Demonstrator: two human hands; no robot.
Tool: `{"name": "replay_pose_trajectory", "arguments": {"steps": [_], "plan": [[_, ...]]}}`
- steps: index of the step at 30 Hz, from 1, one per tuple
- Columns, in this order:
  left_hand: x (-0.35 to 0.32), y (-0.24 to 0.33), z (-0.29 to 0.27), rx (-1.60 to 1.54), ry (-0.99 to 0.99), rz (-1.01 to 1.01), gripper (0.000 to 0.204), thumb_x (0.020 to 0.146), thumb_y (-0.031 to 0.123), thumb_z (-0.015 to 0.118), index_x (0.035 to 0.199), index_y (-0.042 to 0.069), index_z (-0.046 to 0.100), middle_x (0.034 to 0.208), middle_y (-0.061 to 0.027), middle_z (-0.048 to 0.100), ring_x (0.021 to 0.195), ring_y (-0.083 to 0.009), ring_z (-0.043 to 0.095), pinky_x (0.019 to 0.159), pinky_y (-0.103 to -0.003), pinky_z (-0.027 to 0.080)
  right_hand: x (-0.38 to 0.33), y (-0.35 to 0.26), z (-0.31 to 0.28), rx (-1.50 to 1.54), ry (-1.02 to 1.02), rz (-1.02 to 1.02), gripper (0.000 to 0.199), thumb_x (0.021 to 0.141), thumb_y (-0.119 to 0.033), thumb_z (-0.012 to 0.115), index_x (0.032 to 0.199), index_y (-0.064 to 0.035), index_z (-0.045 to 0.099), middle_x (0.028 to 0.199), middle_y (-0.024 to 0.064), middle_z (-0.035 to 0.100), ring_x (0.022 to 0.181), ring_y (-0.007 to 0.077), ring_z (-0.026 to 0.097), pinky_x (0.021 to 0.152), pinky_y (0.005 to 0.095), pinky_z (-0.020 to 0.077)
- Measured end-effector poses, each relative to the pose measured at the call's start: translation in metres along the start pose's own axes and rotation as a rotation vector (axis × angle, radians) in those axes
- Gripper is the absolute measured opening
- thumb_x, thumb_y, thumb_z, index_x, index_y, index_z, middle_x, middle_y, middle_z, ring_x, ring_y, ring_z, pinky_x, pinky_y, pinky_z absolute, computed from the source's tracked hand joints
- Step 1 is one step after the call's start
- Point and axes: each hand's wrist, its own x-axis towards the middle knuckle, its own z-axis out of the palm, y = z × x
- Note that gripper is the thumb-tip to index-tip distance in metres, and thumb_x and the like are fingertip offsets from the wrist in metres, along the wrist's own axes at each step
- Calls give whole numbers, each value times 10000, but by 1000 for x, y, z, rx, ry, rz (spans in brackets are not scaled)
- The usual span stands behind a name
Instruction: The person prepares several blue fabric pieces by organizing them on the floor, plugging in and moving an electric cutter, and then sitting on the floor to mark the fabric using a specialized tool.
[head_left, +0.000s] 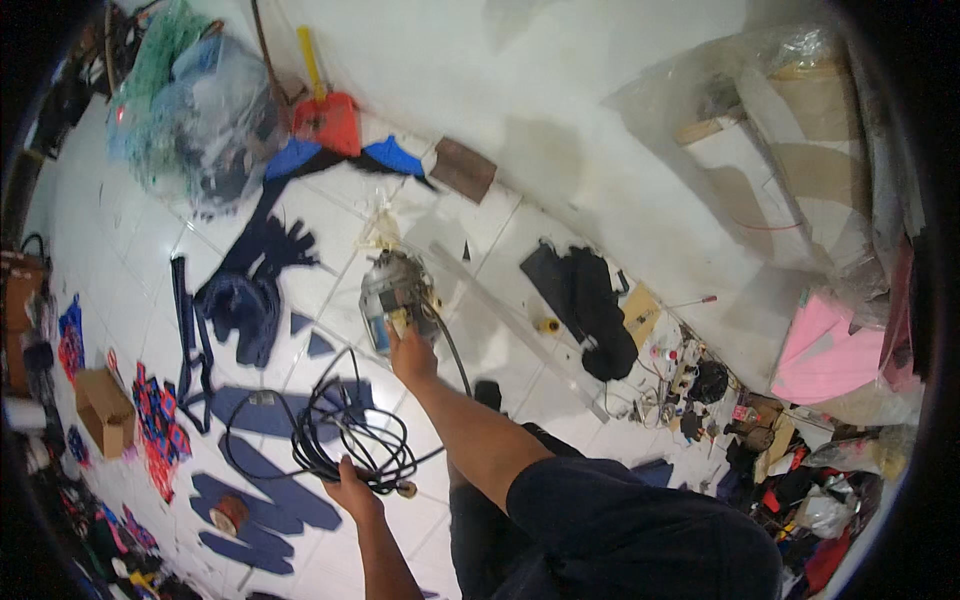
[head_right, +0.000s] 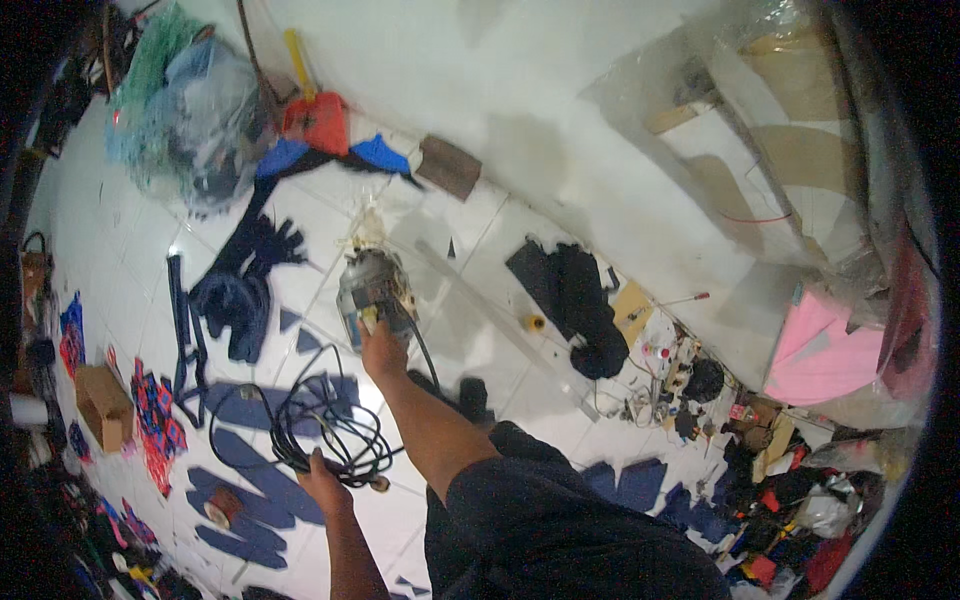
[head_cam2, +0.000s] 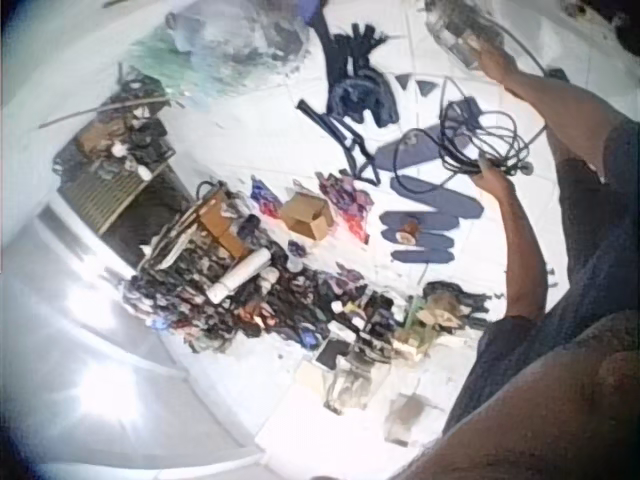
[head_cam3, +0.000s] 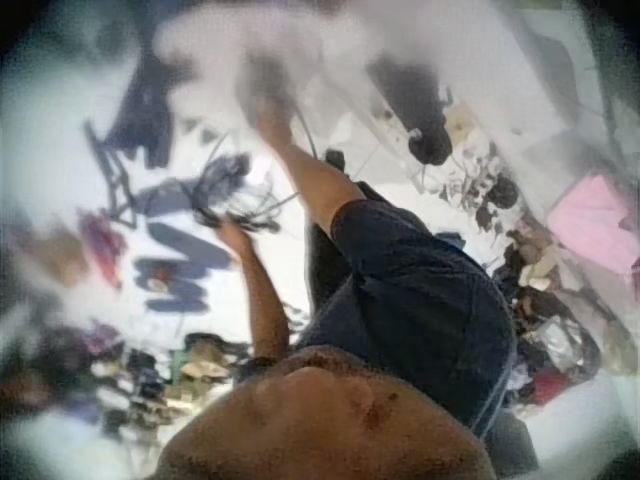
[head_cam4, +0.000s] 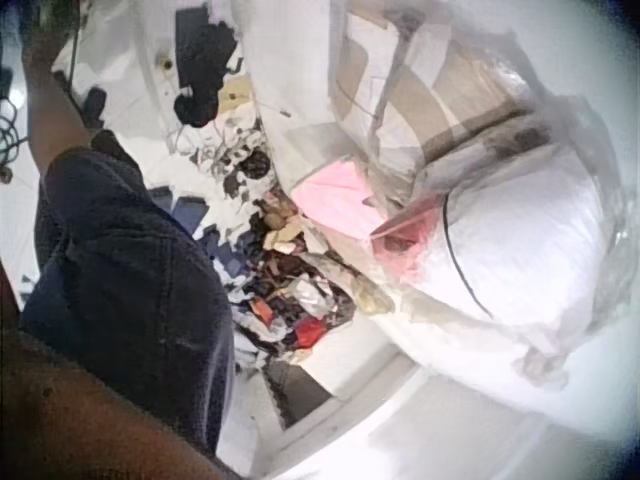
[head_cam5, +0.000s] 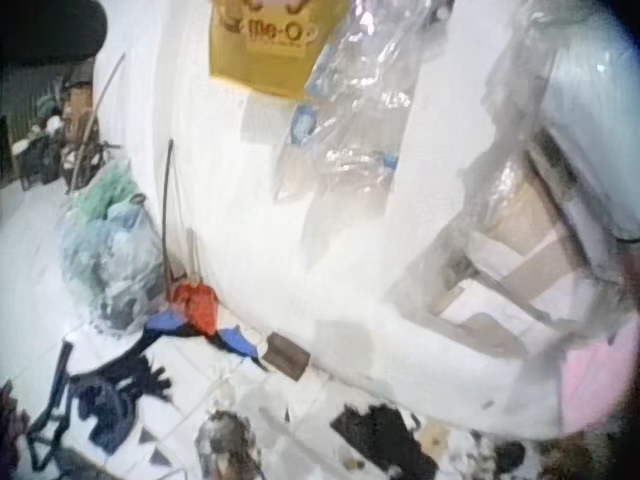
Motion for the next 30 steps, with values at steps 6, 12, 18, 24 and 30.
{"name": "replay_pose_trajectory", "arguments": {"steps": [6, 12, 18, 24, 30], "plan": [[42, 11, 39, -23, -87, 6, 102, 835, 50, 574, 881, 53, 484, 620, -7, 466, 456, -94, 417, 427, -250, 376, 53, -28, -14, -61, 25, -76, 566, 933, -545, 433, 1034, 9, 493, 853, 303, 634, 840, 462, 630, 730, 542, 499], [52, 56, 83, 2, -56, 72, 101, 841, 40, 571, 881, 45, 478, 671, -5, 482, 532, -91, 439, 481, -245, 361, 79, -54, -23, -31, -32, -94, 547, 931, -535, 448, 1033, 1, 487, 817, 293, 632, 807, 456, 636, 702, 533, 511], [59, 76, 90, 4, -27, 68, 102, 845, 39, 577, 858, 52, 476, 657, -17, 498, 489, -93, 452, 449, -239, 385, 95, -62, -11, -139, 42, -37, 547, 933, -538, 440, 1021, 0, 485, 765, 273, 639, 757, 445, 650, 671, 523, 523], [61, 62, 89, 3, -58, 1, 124, 830, 74, 602, 916, 47, 518, 731, 18, 496, 590, -78, 435, 534, -246, 359, 111, -69, -19, -219, -8, -164, 544, 933, -539, 436, 979, -2, 510, 738, 264, 638, 721, 430, 654, 627, 512, 528], [45, 59, 130, -70, 23, -83, 122, 823, 49, 603, 900, 69, 510, 709, 21, 489, 532, -75, 420, 489, -240, 345, 170, -61, -35, -239, 34, -428, 537, 928, -491, 487, 1010, 39, 522, 768, 290, 624, 735, 456, 629, 677, 516, 514]]}}
